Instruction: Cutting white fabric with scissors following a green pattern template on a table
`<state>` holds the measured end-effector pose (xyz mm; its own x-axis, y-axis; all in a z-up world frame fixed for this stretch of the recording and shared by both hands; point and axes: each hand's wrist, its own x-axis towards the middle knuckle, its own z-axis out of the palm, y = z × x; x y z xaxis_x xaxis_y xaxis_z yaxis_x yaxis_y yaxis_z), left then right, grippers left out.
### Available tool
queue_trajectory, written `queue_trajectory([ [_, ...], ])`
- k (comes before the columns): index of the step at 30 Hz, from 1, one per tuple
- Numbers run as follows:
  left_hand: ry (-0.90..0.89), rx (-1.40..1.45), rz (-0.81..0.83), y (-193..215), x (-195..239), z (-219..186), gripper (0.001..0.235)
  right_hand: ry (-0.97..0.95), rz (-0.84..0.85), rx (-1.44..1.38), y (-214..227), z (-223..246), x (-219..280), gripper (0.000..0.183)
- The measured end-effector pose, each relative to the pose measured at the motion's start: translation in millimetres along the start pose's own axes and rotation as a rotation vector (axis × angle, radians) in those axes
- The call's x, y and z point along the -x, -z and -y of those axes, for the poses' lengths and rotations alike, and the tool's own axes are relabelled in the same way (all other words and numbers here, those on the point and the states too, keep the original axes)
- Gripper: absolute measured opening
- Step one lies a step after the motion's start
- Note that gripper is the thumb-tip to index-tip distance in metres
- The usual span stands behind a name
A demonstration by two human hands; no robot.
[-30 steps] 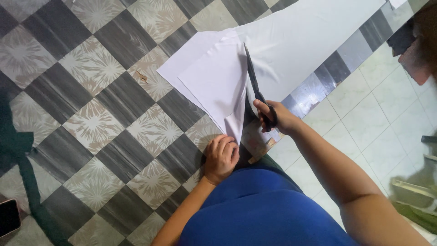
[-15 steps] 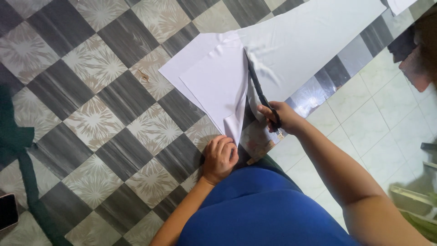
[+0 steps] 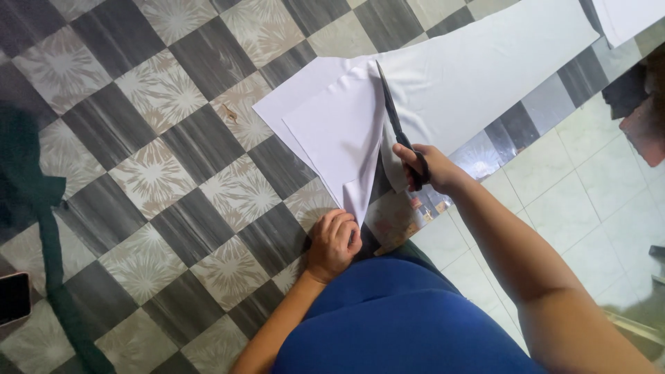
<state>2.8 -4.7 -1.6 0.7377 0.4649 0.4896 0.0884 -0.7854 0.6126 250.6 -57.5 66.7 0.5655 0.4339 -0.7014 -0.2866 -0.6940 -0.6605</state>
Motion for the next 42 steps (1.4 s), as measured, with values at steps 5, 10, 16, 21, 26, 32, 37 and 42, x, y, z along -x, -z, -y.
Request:
queue_trajectory([
  [5, 0.006, -0.012, -0.007, 1.2, 0.7, -2.7, 0.01, 0.036, 0.003, 0.031, 4.1, -7.9, -5.2, 0.049],
  [10, 0.005, -0.023, -0.01, 2.4, -1.1, -3.7, 0.01, 0.026, 0.034, 0.058, 10.4, 3.2, -1.3, 0.049],
  [16, -0.018, -0.07, -0.018, 6.7, -7.9, -10.6, 0.009, 0.055, 0.08, 0.056, 20.4, 4.6, -23.8, 0.052],
  [21, -0.028, -0.096, -0.021, 2.2, -5.0, -9.1, 0.011, 0.05, 0.121, 0.065, 24.6, 11.8, -29.1, 0.054],
  [26, -0.038, -0.112, -0.016, 1.7, -4.4, -10.7, 0.015, 0.068, 0.148, 0.046, 28.6, 10.2, -34.5, 0.052],
  [32, -0.041, -0.175, -0.031, 0.8, -6.8, -16.3, 0.014, 0.057, 0.243, 0.024, 35.7, 0.3, -45.5, 0.051],
  [37, 0.236, -0.082, -0.265, -1.2, 13.4, -23.7, 0.011, 0.173, 0.295, 0.324, 55.7, 5.9, -59.9, 0.049],
  [42, 0.641, 0.052, -0.884, 10.9, 20.0, -31.7, 0.007, 0.428, 0.252, 1.031, 50.7, 9.1, -37.5, 0.048],
])
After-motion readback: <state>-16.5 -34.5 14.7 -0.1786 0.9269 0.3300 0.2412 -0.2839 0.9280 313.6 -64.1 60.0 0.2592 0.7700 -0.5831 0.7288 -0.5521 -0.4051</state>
